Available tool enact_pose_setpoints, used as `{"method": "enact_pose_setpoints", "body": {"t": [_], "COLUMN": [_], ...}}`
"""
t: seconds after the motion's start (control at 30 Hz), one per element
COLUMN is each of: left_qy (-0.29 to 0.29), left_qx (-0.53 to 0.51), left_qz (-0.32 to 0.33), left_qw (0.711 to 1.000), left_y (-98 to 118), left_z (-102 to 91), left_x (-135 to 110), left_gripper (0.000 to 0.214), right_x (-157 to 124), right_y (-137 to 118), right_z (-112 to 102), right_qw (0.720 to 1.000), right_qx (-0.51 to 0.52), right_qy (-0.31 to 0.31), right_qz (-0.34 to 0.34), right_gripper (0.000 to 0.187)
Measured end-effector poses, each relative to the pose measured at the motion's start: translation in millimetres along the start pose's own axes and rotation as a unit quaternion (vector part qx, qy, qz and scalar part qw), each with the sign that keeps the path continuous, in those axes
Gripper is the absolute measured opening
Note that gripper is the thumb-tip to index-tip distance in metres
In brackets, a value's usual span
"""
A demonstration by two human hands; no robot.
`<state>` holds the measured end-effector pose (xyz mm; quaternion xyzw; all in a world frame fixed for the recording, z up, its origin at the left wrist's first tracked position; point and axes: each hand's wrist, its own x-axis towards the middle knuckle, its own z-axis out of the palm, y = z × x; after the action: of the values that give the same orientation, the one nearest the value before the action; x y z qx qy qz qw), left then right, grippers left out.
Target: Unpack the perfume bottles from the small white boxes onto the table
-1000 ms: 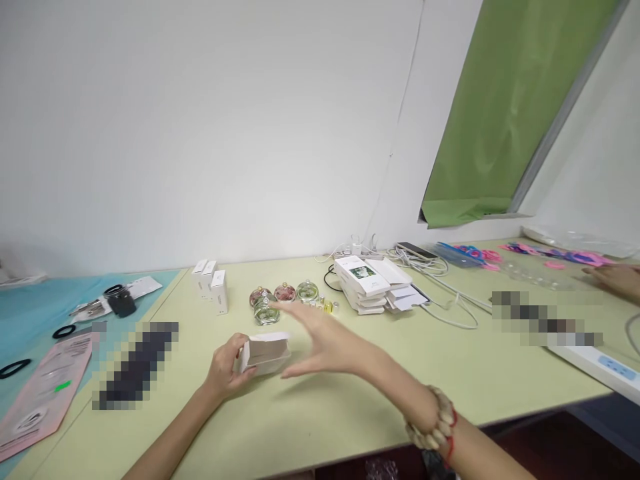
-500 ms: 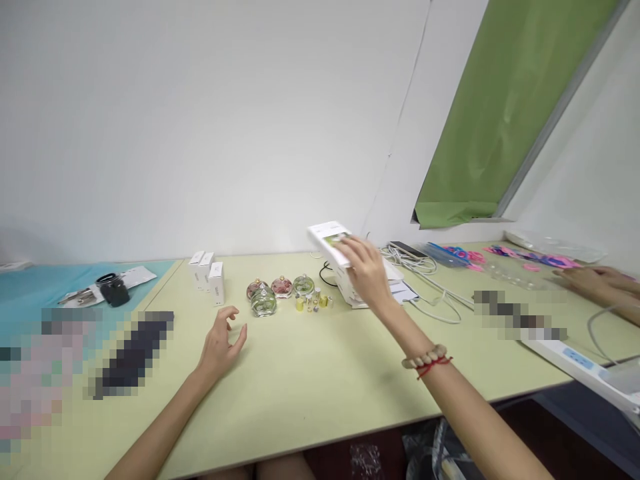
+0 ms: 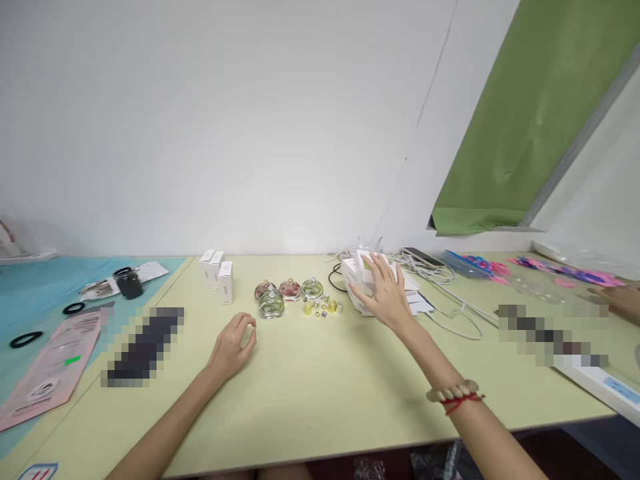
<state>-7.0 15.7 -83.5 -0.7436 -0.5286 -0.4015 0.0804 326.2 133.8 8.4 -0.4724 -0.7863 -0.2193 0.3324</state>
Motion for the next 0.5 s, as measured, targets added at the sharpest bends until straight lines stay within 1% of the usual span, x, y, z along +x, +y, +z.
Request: {"method": "enact_pose_setpoints", "body": {"t": [0.07,0.13,0.2,0.23,0.3,0.4,0.5], "left_qy": [0.022,0.037,0.043,0.043,0.049,0.083,0.117], "left_qx": [0.003,0.002,-0.002,-0.004,-0.011,-0.023,-0.018], "left_qz": [-0.022,-0.052,-0.084,-0.102,-0.142,-0.214,-0.287], "left_qw": [1.0,0.998,0.996,0.994,0.989,0.973,0.951], "left_y": [-2,-6,-10,-13,-20,-33,-48], "left_z": [0.5,1.8,4.3,6.0,10.2,17.8,25.1], "left_x": [1,1,-1,-1,-4,-5,0], "left_gripper": [0.01,0.01,0.011,0.012,0.013,0.025,0.044], "right_x": [0,-3,-7,-9,-13,-20,-30], "right_y": [-35,-73,-110,-127,-157,-188,-201], "right_z": [3,15,35,45,65,85,91], "right_qw": [0.997,0.988,0.97,0.959,0.939,0.917,0.906], "right_qx": [0.059,0.122,0.194,0.225,0.279,0.325,0.332], "right_qy": [0.036,0.03,-0.007,-0.034,-0.083,-0.138,-0.18], "right_qz": [-0.038,-0.092,-0.144,-0.169,-0.183,-0.183,-0.188], "right_gripper": [0.05,0.037,0.022,0.019,0.019,0.017,0.016]}}
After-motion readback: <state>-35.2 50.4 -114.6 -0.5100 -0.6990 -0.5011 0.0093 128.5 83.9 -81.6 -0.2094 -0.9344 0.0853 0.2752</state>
